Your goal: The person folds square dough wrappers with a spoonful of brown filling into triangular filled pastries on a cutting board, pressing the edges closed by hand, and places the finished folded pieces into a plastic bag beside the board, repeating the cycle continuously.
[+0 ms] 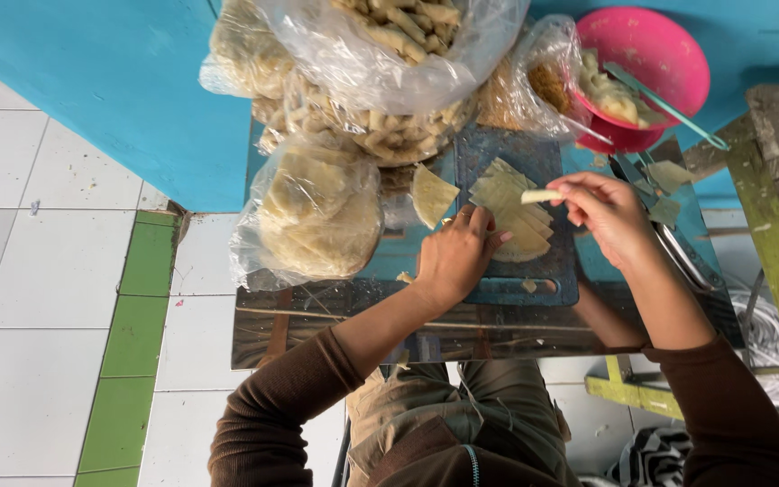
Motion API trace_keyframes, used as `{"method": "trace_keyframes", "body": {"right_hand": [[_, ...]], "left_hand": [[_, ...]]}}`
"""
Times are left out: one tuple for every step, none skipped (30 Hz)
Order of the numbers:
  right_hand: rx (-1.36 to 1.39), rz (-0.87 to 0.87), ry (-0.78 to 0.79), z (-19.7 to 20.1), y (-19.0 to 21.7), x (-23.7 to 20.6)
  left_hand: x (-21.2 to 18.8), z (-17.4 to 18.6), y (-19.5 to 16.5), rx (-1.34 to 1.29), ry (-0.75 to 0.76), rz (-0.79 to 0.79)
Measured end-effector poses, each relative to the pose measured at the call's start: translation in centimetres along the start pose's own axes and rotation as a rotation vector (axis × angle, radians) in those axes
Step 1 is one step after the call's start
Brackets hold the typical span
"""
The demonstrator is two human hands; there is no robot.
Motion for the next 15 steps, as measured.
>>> {"method": "trace_keyframes", "body": {"right_hand": [[0.01,0.074,-0.046,-0.2,1.6,-0.3],[0.044,0.254,-0.111,-0.3,4.2,-0.7],[0.079,0.431,-0.177,-0.5,6.9,-1.4],[0.083,0.576,-0.233,-0.8,9.6,-1.9],[0.088,0.723,-0.285,-1.3,12.4,-2.1],[0.019,0.824,-0.367,-2.1,15.0,-1.9],[-0.03,0.912,-0.35,-3.4,17.6,-1.2],[-0.076,1.001,-0.331,-4.7,20.0,-0.4],[-0.1,1.082,-0.214,-6.3,21.8,0.4],[-0.245,1.028,-0.214,-7.2,22.4,1.0],[-0.39,0.973,-0.214,-7.9,22.6,1.9],[-0.533,0.914,-0.214,-8.3,22.3,2.7],[-0.576,0.897,-0.217,-7.9,21.6,2.9],[-0.621,0.881,-0.215,-7.1,20.3,2.9],[-0.664,0.863,-0.211,-6.2,18.8,3.1]], "left_hand": [[-0.1,0.1,0.0,-0.01,-0.007,0.006],[-0.2,0.0,0.0,0.017,0.008,-0.003],[-0.2,-0.1,-0.2,0.042,0.028,-0.012],[-0.3,-0.3,-0.4,0.066,0.051,-0.023],[-0.3,-0.3,-0.4,0.066,0.045,-0.028],[-0.2,-0.2,-0.5,0.069,0.038,-0.035],[-0.2,-0.1,-0.5,0.073,0.032,-0.038],[-0.2,0.0,-0.6,0.073,0.022,-0.051],[-0.2,0.1,-0.7,0.074,0.012,-0.063],[-0.2,0.2,-0.8,0.074,0.002,-0.076],[-0.1,0.2,-0.8,0.07,0.013,-0.071],[-0.1,0.2,-0.8,0.065,0.026,-0.067],[0.0,0.2,-0.8,0.057,0.039,-0.061],[0.0,0.3,-1.1,0.054,0.027,-0.072],[0.1,0.4,-1.3,0.052,0.014,-0.082]]}}
Point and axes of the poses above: each hand's wrist, its own x-axis towards the middle knuckle, its own z-axis out of the back of the hand, y = z × x, the point moved 7 cm from there along x, towards the middle knuckle, and after that the axes turned 10 degrees about -z, right-handed, at the moved point
